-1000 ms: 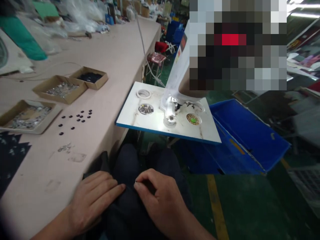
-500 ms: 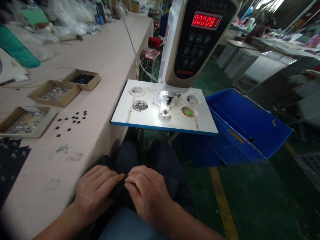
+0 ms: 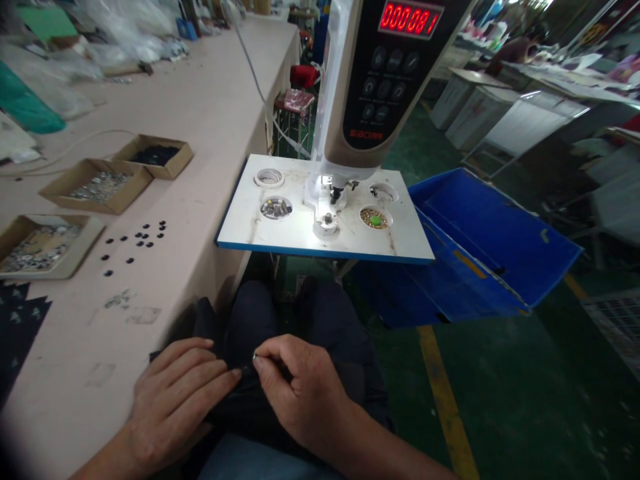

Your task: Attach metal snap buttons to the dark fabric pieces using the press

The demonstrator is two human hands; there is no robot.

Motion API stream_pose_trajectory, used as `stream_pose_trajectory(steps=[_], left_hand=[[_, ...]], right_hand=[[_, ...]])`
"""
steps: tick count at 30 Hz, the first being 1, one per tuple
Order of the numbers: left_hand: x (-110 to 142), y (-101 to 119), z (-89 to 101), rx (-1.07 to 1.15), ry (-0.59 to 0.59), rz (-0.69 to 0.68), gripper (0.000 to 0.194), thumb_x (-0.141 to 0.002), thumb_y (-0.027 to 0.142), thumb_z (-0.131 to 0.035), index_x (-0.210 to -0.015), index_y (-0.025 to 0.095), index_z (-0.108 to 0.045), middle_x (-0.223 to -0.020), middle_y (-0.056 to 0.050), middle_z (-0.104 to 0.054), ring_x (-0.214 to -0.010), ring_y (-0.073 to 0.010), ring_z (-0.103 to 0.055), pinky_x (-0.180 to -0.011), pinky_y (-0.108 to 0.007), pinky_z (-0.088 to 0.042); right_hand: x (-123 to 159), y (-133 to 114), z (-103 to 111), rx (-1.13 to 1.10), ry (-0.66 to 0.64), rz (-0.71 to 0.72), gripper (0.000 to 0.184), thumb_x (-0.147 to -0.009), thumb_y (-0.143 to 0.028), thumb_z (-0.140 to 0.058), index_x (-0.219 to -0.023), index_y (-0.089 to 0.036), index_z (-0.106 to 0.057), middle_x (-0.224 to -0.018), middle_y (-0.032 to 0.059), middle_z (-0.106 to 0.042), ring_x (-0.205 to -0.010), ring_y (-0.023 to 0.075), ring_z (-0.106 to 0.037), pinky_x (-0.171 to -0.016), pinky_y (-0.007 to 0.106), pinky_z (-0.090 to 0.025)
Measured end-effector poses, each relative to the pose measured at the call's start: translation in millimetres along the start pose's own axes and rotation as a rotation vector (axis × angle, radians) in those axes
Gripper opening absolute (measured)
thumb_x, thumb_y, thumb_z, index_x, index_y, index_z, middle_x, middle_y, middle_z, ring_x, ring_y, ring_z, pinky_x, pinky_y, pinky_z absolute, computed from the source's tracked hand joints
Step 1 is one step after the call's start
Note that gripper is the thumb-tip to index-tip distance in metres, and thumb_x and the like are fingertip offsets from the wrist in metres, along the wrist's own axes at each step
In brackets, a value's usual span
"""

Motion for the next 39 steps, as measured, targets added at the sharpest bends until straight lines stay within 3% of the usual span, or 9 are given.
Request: stream_pose_trajectory(steps=[13, 23, 32, 36, 39], left_hand=[[-3, 0, -2.1, 0.042, -0.026, -0.008, 0.022, -0.095, 0.008, -0.047, -0.094, 0.009, -0.069, -0.083, -0.006, -0.072, -0.080, -0.0181, -0.061, -0.085, -0.041, -0.048], [-7, -2, -2.1, 0.067, -0.006, 0.017, 0.021, -0.092, 0.006, -0.048, -0.094, 0.010, -0.068, -0.082, -0.006, -0.072, -0.078, -0.0179, -0.061, -0.082, -0.039, -0.048], [2, -8, -10.9, 0.110, -0.015, 0.060, 0.023, -0.088, 0.007, -0.047, -0.099, 0.011, -0.067, -0.086, -0.008, -0.071, -0.081, -0.0201, -0.061, -0.081, -0.039, -0.047], [3, -13, -14.2, 0.113, -0.015, 0.101, 0.017, -0.089, 0.009, -0.051, -0.098, 0.013, -0.065, -0.086, -0.007, -0.070, -0.079, -0.0196, -0.060, -0.076, -0.037, -0.046], [3, -17, -17.6, 0.144, -0.027, 0.149, 0.010, -0.092, 0.014, -0.055, -0.097, 0.014, -0.064, -0.084, -0.006, -0.070, -0.075, -0.0175, -0.059, -0.072, -0.035, -0.044]], right_hand=[[-2, -1, -9, 0.047, -0.209, 0.011, 0.013, -0.093, -0.012, -0.059, -0.097, -0.019, -0.069, -0.086, 0.0001, -0.071, -0.078, 0.0108, -0.065, -0.073, 0.021, -0.046], [-3, -5, -10, 0.099, -0.278, 0.069, 0.018, -0.093, -0.012, -0.055, -0.099, -0.019, -0.069, -0.084, 0.0021, -0.070, -0.076, 0.0129, -0.065, -0.070, 0.024, -0.045], [-8, -7, -8, 0.029, -0.291, 0.060, 0.021, -0.084, -0.007, -0.054, -0.096, -0.017, -0.068, -0.084, 0.0023, -0.069, -0.077, 0.0131, -0.064, -0.071, 0.023, -0.046], [-6, -1, -8, 0.012, -0.364, -0.019, 0.023, -0.079, -0.021, -0.070, -0.102, -0.019, -0.067, -0.090, 0.0009, -0.069, -0.081, 0.0149, -0.065, -0.073, 0.025, -0.046], [-5, 6, -10, 0.029, -0.435, -0.076, 0.051, -0.066, -0.046, -0.087, -0.106, -0.021, -0.067, -0.094, -0.0001, -0.071, -0.082, 0.0168, -0.066, -0.072, 0.026, -0.045]])
Point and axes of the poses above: each hand's wrist, its own x-axis away from the middle knuckle, its own z-axis out of the back of the hand, y = z × x, the point moved 8 cm from there along -x, towards the middle knuckle
